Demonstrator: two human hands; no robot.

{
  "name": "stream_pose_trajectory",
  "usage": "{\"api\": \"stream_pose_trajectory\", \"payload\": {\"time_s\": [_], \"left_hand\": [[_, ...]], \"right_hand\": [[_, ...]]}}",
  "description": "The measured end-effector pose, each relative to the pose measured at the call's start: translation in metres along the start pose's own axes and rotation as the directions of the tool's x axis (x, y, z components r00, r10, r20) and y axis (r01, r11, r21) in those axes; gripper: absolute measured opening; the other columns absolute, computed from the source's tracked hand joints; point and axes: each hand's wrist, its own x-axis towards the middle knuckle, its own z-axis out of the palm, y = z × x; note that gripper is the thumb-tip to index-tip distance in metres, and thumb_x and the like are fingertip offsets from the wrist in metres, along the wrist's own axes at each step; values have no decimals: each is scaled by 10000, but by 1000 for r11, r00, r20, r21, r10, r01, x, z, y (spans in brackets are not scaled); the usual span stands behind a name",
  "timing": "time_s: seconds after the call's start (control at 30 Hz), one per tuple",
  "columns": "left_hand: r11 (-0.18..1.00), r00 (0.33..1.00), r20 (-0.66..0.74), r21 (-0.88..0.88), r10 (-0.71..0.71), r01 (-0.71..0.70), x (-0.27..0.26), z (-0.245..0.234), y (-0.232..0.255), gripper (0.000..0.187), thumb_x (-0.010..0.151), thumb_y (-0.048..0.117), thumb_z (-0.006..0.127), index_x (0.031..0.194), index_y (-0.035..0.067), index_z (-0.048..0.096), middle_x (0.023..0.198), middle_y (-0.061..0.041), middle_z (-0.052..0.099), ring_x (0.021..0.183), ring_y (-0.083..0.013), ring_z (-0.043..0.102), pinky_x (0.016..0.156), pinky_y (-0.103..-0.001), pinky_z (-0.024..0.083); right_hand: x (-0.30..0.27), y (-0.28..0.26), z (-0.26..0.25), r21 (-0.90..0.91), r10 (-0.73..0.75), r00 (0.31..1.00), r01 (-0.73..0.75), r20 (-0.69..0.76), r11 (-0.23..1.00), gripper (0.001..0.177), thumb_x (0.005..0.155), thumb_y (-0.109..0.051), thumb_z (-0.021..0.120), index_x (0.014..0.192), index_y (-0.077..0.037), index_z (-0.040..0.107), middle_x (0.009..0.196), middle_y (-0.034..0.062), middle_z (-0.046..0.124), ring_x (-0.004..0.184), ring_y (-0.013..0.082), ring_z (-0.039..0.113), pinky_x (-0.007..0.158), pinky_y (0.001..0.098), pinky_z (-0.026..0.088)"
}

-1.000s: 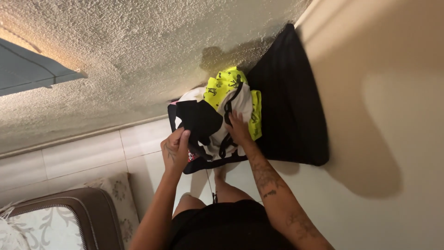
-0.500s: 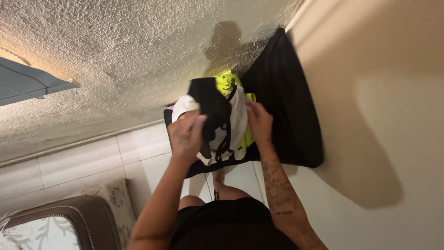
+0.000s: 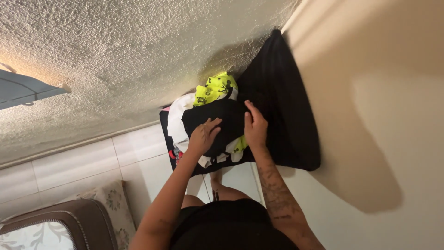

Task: Picking up various items of clothing from a bed and placing them into a suitcase on the floor to organize them.

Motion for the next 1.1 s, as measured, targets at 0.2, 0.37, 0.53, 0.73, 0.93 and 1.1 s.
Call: {"api": "stream_pose_trajectory", "payload": {"time_s": [0.2, 0.37, 0.53, 0.73, 0.93, 1.1], "left_hand": [[993, 998, 51, 112, 25, -30, -6, 31, -31, 459, 1002, 236, 666, 1455, 248, 592, 1464, -134, 585, 1357, -399, 520, 1047, -602, 467], [971, 964, 229, 225, -132, 79, -4, 33, -26, 592, 1036, 257, 595, 1592, 230, 393, 1615, -143, 404, 1461, -403, 399, 1109, -649, 393], [955, 950, 285, 295, -127, 39, -3, 61, -61, 633, 1058, 267, 538, 1634, 199, 285, 1657, -141, 328, 1491, -393, 357, 1115, -637, 402], [947, 920, 343, 311, -188, 77, 4, 79, -69, 621, 1075, 282, 508, 1642, 227, 258, 1692, -89, 258, 1534, -341, 282, 1135, -645, 373], [828, 874, 429, 558, -226, -60, 0, 94, -65, 659, 1070, 315, 516, 1648, 199, 220, 1693, -101, 254, 1540, -302, 292, 1132, -545, 441], [951, 946, 293, 305, -139, 45, -4, 100, -83, 594, 1075, 281, 509, 1626, 191, 309, 1614, -132, 406, 1483, -330, 383, 1107, -515, 465]], "right_hand": [[-10, 31, 31, -161, 108, 934, -56, 340, 985, 393, 1038, -121, 552, 1412, -203, 638, 1553, 138, 485, 1475, 372, 369, 1210, 529, 325], [-15, 93, 72, -355, 257, 792, -54, 554, 933, 508, 1122, -262, 387, 1623, -197, 331, 1695, 131, 219, 1559, 407, 138, 1217, 652, 155], [-17, 120, 83, -322, 273, 712, -69, 647, 944, 575, 1137, -395, 287, 1657, -162, 211, 1710, 173, 134, 1558, 454, 58, 1188, 713, 137], [-19, 169, 99, -329, 299, 698, -96, 651, 940, 610, 1135, -482, 241, 1655, -163, 220, 1699, 183, 165, 1552, 458, 95, 1190, 703, 160], [-25, 203, 106, -332, 293, 698, -83, 653, 940, 578, 1143, -426, 269, 1628, -113, 289, 1668, 218, 227, 1499, 525, 184, 1226, 631, 223], [-21, 179, 98, -409, 327, 754, -85, 570, 908, 569, 1128, -459, 313, 1576, -126, 418, 1633, 175, 337, 1499, 459, 271, 1233, 548, 274]]}}
